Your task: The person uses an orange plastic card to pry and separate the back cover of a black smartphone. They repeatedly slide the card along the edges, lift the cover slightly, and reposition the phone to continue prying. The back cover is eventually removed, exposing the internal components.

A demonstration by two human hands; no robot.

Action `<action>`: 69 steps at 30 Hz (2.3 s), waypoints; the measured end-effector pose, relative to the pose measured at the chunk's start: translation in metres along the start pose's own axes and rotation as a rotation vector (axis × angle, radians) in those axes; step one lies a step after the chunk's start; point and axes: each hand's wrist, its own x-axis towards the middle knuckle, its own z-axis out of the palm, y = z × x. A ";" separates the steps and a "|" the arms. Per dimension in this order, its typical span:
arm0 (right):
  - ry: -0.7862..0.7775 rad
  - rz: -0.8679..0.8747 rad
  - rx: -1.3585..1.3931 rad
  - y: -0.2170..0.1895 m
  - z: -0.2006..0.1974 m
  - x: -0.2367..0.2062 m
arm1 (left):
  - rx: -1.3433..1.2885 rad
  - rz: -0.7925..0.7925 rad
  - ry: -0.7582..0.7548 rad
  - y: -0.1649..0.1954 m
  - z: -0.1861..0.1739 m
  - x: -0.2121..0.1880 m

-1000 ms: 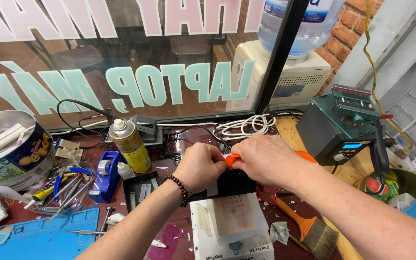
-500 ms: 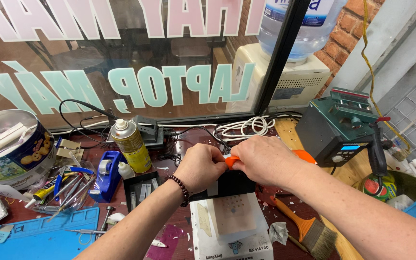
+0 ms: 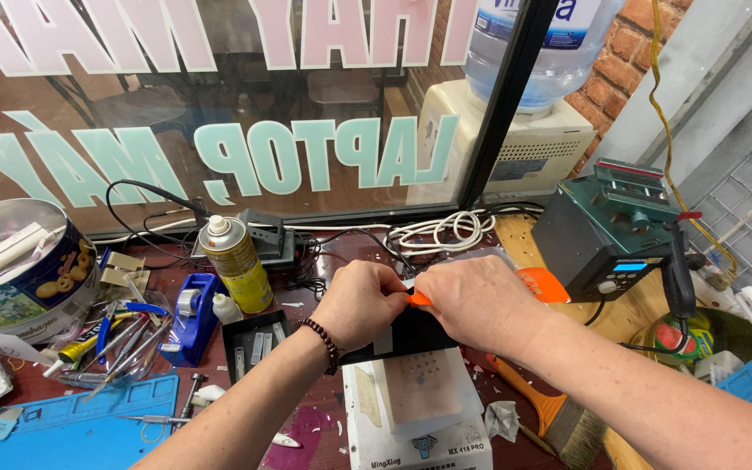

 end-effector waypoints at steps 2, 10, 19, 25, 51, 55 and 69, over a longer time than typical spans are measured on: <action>0.030 -0.027 0.005 0.001 0.001 -0.003 | 0.001 0.011 0.013 0.002 0.000 -0.001; 0.033 -0.048 -0.002 -0.001 0.001 -0.003 | 0.004 0.086 0.102 0.007 0.002 -0.014; 0.029 0.011 0.045 -0.003 0.002 -0.001 | 0.043 0.134 0.154 0.002 0.002 -0.018; 0.049 -0.027 0.061 -0.004 0.003 -0.003 | -0.044 0.022 0.170 -0.001 0.003 -0.016; -0.180 -0.032 -0.056 -0.017 -0.007 0.012 | -0.044 -0.010 0.188 0.005 0.005 -0.023; -0.206 0.026 -0.024 -0.020 -0.010 0.012 | -0.038 0.010 0.198 0.009 0.003 -0.024; -0.235 0.181 0.095 -0.029 -0.014 0.002 | -0.817 -0.684 0.616 -0.211 -0.111 -0.116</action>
